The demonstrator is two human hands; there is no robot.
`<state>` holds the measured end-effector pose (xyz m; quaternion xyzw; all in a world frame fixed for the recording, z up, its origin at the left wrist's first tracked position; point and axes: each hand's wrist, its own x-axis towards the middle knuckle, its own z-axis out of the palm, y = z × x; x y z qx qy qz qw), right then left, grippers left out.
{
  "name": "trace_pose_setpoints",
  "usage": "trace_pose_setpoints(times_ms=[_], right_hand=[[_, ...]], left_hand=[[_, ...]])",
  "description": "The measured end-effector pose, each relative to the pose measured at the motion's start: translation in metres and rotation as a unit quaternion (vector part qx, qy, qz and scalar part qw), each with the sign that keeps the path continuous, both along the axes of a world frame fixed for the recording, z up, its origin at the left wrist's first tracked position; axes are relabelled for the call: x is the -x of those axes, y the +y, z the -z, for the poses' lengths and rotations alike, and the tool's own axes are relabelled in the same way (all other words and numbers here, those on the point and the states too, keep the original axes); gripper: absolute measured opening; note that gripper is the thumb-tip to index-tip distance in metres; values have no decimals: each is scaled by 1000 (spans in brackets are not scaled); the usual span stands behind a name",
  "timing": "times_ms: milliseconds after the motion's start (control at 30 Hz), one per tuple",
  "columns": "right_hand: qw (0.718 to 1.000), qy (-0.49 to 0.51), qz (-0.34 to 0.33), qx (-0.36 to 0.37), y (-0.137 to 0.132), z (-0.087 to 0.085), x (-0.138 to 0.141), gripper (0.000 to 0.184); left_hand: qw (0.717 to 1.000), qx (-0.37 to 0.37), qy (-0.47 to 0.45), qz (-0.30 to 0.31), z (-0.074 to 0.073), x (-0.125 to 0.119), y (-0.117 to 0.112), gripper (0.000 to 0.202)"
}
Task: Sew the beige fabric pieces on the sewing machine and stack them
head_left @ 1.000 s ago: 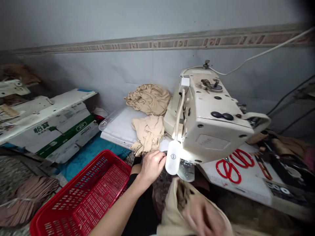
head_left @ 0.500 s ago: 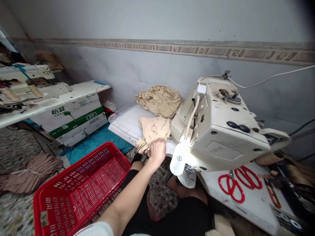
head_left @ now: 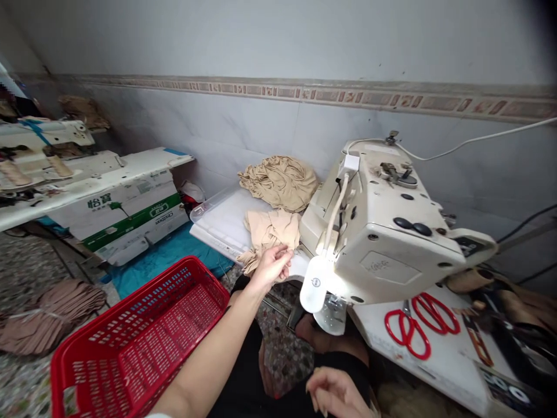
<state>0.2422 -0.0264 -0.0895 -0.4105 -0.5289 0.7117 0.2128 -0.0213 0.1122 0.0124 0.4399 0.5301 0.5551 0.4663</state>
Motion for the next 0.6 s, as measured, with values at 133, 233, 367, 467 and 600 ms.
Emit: trace_pose_setpoints(times_ms=[133, 233, 367, 467, 600], right_hand=[[998, 16, 55, 1, -1, -4, 19, 42], [996, 29, 78, 29, -9, 4, 20, 47], [986, 45, 136, 80, -20, 11, 13, 47], [978, 43, 178, 95, -22, 5, 13, 46], [984, 22, 163, 66, -19, -8, 23, 40]], left_hand=[[993, 13, -115, -36, 15, -24, 15, 51], [983, 8, -165, -82, 18, -28, 18, 53], [977, 17, -192, -92, 20, -26, 6, 68], [977, 23, -194, -88, 25, -26, 1, 65], [982, 10, -175, -70, 22, -26, 20, 39]])
